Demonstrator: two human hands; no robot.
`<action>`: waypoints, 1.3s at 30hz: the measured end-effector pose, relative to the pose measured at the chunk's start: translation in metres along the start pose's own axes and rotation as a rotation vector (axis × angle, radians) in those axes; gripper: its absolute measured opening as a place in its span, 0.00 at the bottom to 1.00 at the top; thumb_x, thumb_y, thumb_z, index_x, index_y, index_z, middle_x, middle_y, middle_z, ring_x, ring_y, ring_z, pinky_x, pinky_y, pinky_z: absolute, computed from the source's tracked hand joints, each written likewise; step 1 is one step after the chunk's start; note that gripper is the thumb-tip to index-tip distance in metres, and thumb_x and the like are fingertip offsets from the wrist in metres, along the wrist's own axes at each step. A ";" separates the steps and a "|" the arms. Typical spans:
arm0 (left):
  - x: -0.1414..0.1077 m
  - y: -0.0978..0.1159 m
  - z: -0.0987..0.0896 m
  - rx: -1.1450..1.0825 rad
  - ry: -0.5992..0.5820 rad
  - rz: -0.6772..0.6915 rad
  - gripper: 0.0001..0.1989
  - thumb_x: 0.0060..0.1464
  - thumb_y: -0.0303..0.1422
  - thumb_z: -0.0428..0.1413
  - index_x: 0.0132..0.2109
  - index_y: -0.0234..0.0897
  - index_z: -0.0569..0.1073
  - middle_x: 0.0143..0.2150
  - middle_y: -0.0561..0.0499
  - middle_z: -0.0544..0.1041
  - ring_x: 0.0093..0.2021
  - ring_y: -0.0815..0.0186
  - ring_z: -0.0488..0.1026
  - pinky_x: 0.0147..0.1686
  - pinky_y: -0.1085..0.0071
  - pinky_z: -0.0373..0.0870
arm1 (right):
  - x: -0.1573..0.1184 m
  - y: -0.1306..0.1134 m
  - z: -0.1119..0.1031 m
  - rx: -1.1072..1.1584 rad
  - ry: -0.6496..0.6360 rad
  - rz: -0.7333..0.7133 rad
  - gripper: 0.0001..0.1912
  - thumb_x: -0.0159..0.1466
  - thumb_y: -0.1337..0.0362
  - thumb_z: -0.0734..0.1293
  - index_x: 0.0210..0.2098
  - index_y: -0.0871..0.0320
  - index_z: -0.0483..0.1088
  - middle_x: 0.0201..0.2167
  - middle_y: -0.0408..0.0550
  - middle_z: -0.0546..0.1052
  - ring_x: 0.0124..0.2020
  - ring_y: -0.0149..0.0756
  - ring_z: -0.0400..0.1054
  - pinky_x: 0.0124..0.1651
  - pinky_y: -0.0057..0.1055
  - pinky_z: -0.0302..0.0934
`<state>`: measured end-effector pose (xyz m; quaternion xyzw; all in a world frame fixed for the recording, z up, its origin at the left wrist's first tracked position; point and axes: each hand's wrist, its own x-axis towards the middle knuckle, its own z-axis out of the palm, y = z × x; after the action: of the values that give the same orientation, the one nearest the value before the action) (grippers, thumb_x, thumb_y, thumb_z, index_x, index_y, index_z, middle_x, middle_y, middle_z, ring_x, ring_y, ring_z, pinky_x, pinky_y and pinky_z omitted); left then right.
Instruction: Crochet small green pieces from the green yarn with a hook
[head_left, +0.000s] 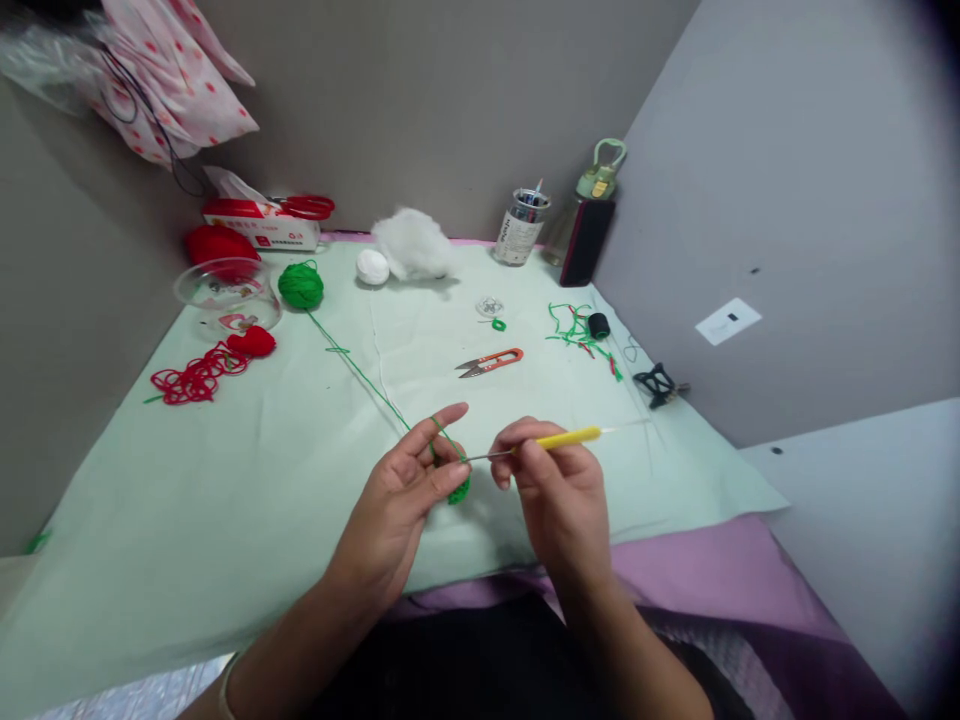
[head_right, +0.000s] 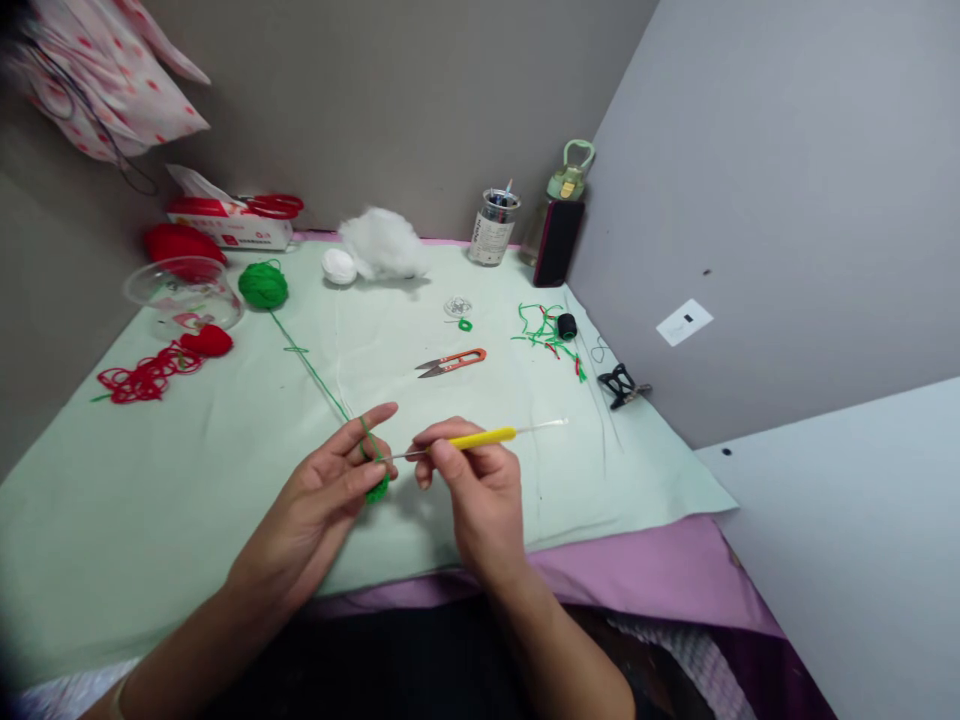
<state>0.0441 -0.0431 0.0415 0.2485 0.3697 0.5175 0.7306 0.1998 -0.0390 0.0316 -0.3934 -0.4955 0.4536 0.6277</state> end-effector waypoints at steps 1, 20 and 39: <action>-0.001 -0.003 0.002 0.028 0.025 0.049 0.29 0.52 0.29 0.71 0.61 0.43 0.79 0.34 0.56 0.75 0.37 0.69 0.70 0.44 0.72 0.68 | -0.003 0.001 0.002 -0.109 -0.029 -0.078 0.07 0.70 0.62 0.71 0.41 0.50 0.84 0.34 0.47 0.81 0.30 0.35 0.73 0.34 0.35 0.69; 0.000 -0.003 0.003 -0.003 0.014 0.034 0.23 0.52 0.33 0.73 0.56 0.43 0.83 0.35 0.54 0.78 0.38 0.69 0.72 0.44 0.73 0.69 | -0.009 0.000 0.007 -0.384 -0.126 -0.362 0.16 0.71 0.71 0.68 0.52 0.45 0.81 0.45 0.50 0.84 0.45 0.40 0.78 0.45 0.39 0.75; 0.001 -0.001 -0.005 -0.081 -0.049 -0.120 0.24 0.53 0.35 0.72 0.57 0.39 0.84 0.34 0.52 0.75 0.38 0.69 0.72 0.44 0.74 0.69 | -0.007 0.003 -0.001 -0.459 -0.065 -0.503 0.15 0.70 0.73 0.67 0.50 0.50 0.81 0.40 0.49 0.81 0.41 0.38 0.77 0.41 0.35 0.74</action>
<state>0.0409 -0.0425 0.0375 0.2087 0.3448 0.4809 0.7786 0.1992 -0.0449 0.0266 -0.3751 -0.6859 0.1737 0.5989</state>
